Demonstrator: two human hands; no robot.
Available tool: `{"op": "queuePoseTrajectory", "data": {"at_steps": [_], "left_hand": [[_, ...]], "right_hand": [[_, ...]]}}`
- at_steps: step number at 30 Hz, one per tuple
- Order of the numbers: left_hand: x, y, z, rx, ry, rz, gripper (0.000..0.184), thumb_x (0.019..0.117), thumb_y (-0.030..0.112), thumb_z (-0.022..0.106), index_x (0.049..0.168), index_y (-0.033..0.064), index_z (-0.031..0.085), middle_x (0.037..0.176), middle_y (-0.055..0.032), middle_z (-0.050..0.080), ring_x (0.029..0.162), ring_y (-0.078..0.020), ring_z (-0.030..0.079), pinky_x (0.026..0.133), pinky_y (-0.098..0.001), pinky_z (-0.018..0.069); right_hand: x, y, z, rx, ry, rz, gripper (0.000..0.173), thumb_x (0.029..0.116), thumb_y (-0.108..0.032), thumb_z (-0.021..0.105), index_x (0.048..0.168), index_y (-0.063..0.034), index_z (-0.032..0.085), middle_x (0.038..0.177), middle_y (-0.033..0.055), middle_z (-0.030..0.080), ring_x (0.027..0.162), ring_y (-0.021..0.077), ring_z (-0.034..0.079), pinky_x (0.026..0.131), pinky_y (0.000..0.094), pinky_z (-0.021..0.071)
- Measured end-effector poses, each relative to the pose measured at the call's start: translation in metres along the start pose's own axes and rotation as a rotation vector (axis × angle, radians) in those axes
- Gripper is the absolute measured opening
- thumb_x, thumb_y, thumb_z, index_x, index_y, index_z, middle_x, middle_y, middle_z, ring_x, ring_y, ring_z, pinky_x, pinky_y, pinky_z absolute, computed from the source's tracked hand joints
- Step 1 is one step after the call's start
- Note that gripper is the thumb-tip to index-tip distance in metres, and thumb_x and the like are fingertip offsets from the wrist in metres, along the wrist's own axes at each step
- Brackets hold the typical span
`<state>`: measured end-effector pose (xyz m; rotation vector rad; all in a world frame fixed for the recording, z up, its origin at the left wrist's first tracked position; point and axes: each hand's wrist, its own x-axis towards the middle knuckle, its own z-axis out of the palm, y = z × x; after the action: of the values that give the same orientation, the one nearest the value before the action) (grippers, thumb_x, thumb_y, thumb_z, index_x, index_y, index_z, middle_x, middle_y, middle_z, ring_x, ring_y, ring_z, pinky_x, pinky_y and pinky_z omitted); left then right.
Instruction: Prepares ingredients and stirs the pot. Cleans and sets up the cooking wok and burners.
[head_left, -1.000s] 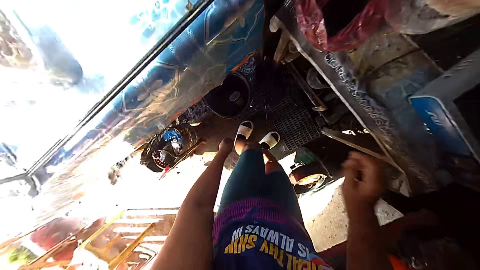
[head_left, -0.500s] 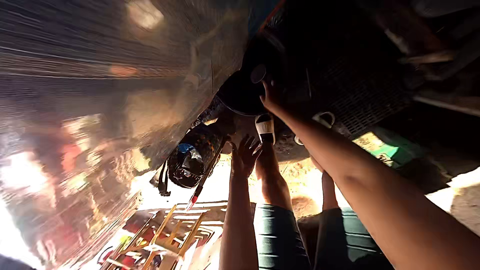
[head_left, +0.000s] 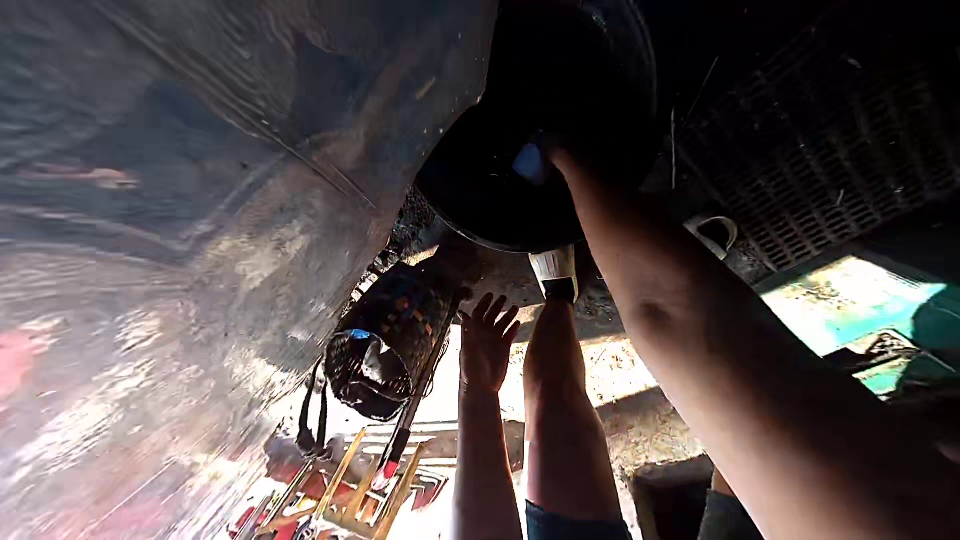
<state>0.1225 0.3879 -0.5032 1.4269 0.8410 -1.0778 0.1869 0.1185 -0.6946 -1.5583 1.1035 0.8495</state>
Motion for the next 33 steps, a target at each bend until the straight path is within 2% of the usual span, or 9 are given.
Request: {"op": "queuePoseTrajectory", "data": {"at_steps": [3, 5, 7, 12, 16, 18, 26, 29, 33], "left_hand": [[-0.012, -0.002, -0.001, -0.002, 0.035, 0.011, 0.068, 0.1097, 0.049, 0.004, 0.152, 0.0024, 0.030, 0.146, -0.0167, 0.052, 0.124, -0.0260, 0.061, 0.098, -0.0413, 0.0530], [-0.021, 0.000, 0.001, 0.008, 0.026, 0.032, 0.062, 0.1113, 0.045, 0.010, 0.153, 0.0027, 0.030, 0.146, -0.0162, 0.052, 0.123, -0.0248, 0.062, 0.098, -0.0401, 0.0533], [-0.032, 0.002, 0.005, 0.013, 0.025, 0.037, 0.056, 0.1122, 0.040, 0.016, 0.153, 0.0031, 0.029, 0.147, -0.0162, 0.051, 0.124, -0.0243, 0.061, 0.098, -0.0392, 0.0529], [-0.067, 0.015, 0.030, 0.036, 0.053, 0.051, 0.048, 0.1134, 0.030, 0.020, 0.150, 0.0013, 0.032, 0.142, -0.0155, 0.053, 0.118, -0.0211, 0.061, 0.095, -0.0367, 0.0524], [-0.108, 0.033, 0.061, 0.087, 0.088, 0.058, 0.040, 0.1129, 0.022, 0.032, 0.145, -0.0012, 0.039, 0.129, -0.0171, 0.059, 0.105, -0.0209, 0.066, 0.086, -0.0350, 0.0560], [-0.142, 0.049, 0.086, 0.183, 0.051, 0.113, 0.038, 0.1124, 0.020, 0.036, 0.142, -0.0033, 0.042, 0.124, -0.0175, 0.061, 0.100, -0.0204, 0.067, 0.084, -0.0348, 0.0572], [-0.297, 0.074, 0.238, 0.827, -0.565, 0.278, 0.038, 0.1078, 0.011, 0.044, 0.141, -0.0084, 0.045, 0.125, -0.0243, 0.060, 0.100, -0.0254, 0.067, 0.087, -0.0397, 0.0575], [-0.371, 0.061, 0.308, 0.977, -0.824, 0.303, 0.037, 0.1083, 0.013, 0.045, 0.139, -0.0074, 0.046, 0.120, -0.0198, 0.062, 0.096, -0.0218, 0.068, 0.084, -0.0372, 0.0583], [-0.478, 0.032, 0.384, 1.143, -1.124, 0.328, 0.038, 0.1077, 0.015, 0.045, 0.139, -0.0071, 0.048, 0.126, -0.0198, 0.061, 0.104, -0.0217, 0.067, 0.090, -0.0374, 0.0576]], "right_hand": [[-0.016, 0.003, 0.008, 0.139, 0.275, -0.033, 0.047, 0.1032, -0.024, 0.059, 0.142, 0.0011, 0.056, 0.145, 0.0234, 0.057, 0.137, 0.0369, 0.052, 0.116, 0.0526, 0.0409], [-0.037, 0.003, 0.002, 0.112, 0.397, -0.085, 0.044, 0.1044, -0.022, 0.057, 0.143, -0.0010, 0.056, 0.145, 0.0207, 0.058, 0.137, 0.0341, 0.054, 0.115, 0.0499, 0.0428], [-0.062, 0.003, -0.005, -0.045, 0.369, -0.131, 0.038, 0.1041, -0.020, 0.056, 0.135, 0.0024, 0.061, 0.138, 0.0261, 0.061, 0.130, 0.0422, 0.058, 0.108, 0.0584, 0.0466], [-0.139, 0.001, -0.040, 0.034, 0.334, -0.375, 0.032, 0.1029, -0.019, 0.062, 0.123, 0.0048, 0.066, 0.140, 0.0311, 0.056, 0.124, 0.0439, 0.062, 0.104, 0.0556, 0.0504], [-0.249, 0.016, -0.073, 0.096, 0.372, -0.503, 0.030, 0.1037, -0.022, 0.061, 0.113, 0.0051, 0.069, 0.127, 0.0288, 0.064, 0.113, 0.0423, 0.067, 0.097, 0.0569, 0.0538], [-0.322, 0.028, -0.098, 0.133, 0.368, -0.470, 0.033, 0.1047, -0.025, 0.060, 0.115, 0.0052, 0.070, 0.120, 0.0258, 0.068, 0.114, 0.0392, 0.066, 0.102, 0.0538, 0.0514], [-0.575, 0.154, -0.175, 0.446, 0.872, -0.399, 0.026, 0.0972, -0.013, 0.068, 0.106, 0.0111, 0.072, 0.118, 0.0307, 0.068, 0.115, 0.0414, 0.066, 0.105, 0.0512, 0.0505], [-0.651, 0.213, -0.195, 0.419, 1.046, -0.326, 0.027, 0.0972, -0.014, 0.068, 0.104, 0.0118, 0.071, 0.114, 0.0317, 0.068, 0.111, 0.0435, 0.067, 0.102, 0.0530, 0.0517], [-0.730, 0.271, -0.214, 0.509, 1.257, -0.201, 0.028, 0.0956, -0.017, 0.070, 0.104, 0.0100, 0.071, 0.112, 0.0318, 0.068, 0.108, 0.0431, 0.067, 0.097, 0.0556, 0.0529]]}}
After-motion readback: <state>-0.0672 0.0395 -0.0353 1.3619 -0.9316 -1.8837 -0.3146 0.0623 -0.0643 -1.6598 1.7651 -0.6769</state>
